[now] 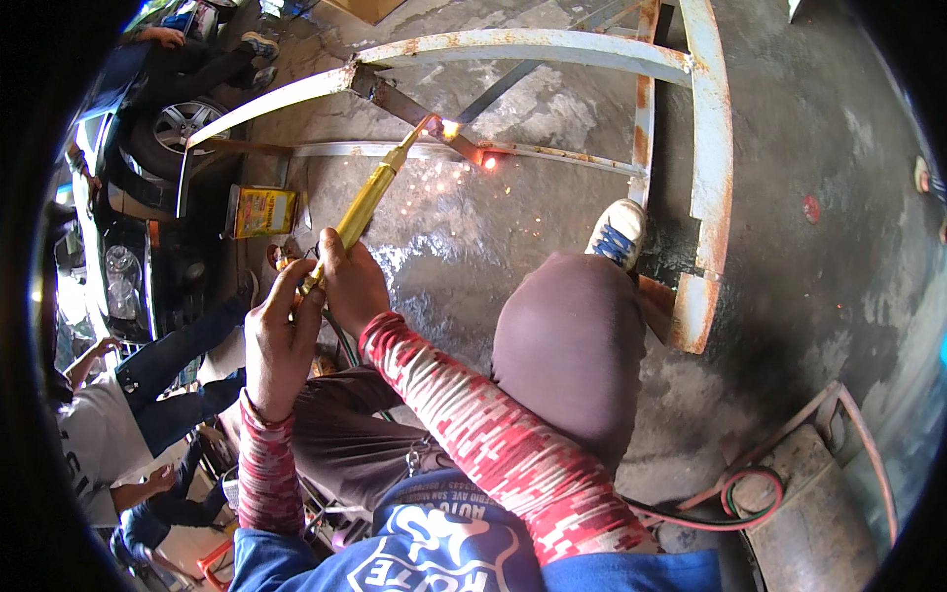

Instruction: The person uses a welding torch to join metal pieces of a frame on the floor. They reposition the frame and continue welding different joints, producing sparks throughout the process.

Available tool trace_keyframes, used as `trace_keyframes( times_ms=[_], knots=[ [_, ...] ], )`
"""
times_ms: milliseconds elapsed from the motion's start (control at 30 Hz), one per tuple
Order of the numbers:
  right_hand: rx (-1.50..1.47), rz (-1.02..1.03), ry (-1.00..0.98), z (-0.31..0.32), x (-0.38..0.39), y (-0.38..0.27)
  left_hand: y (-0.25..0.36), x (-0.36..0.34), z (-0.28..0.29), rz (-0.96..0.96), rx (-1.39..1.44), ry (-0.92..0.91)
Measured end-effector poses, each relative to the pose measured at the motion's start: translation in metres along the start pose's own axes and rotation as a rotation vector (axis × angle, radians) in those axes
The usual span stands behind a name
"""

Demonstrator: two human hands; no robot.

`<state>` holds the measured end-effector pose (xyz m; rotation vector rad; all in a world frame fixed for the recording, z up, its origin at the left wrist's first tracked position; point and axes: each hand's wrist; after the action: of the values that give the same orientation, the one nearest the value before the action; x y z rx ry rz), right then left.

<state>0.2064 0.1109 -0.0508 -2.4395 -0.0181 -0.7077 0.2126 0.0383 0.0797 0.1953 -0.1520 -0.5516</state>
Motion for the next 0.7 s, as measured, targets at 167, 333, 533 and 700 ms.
trace_keyframes(
  times_ms=[167,333,533,700],
  knots=[
    [0.109,-0.035,-0.016,0.005,-0.010,0.013,-0.012,0.002,-0.007,-0.009,0.012,0.011],
    [0.141,-0.064,0.005,0.006,-0.013,0.014,-0.030,0.003,-0.012,-0.040,0.074,-0.007],
    [0.202,-0.111,-0.073,0.014,-0.013,0.012,-0.045,0.003,-0.018,-0.049,0.182,0.001],
    [0.248,-0.073,-0.098,0.011,-0.012,0.011,-0.056,0.008,-0.019,-0.009,0.227,0.002]
  ],
)
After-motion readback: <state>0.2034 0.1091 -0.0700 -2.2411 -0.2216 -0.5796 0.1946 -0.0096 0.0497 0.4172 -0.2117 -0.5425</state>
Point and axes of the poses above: each hand's wrist, its own x-axis away from the middle knuckle, its own z-axis out of the back of the hand, y = z × x, and after that the axes turned 8 degrees about -x, right-handed
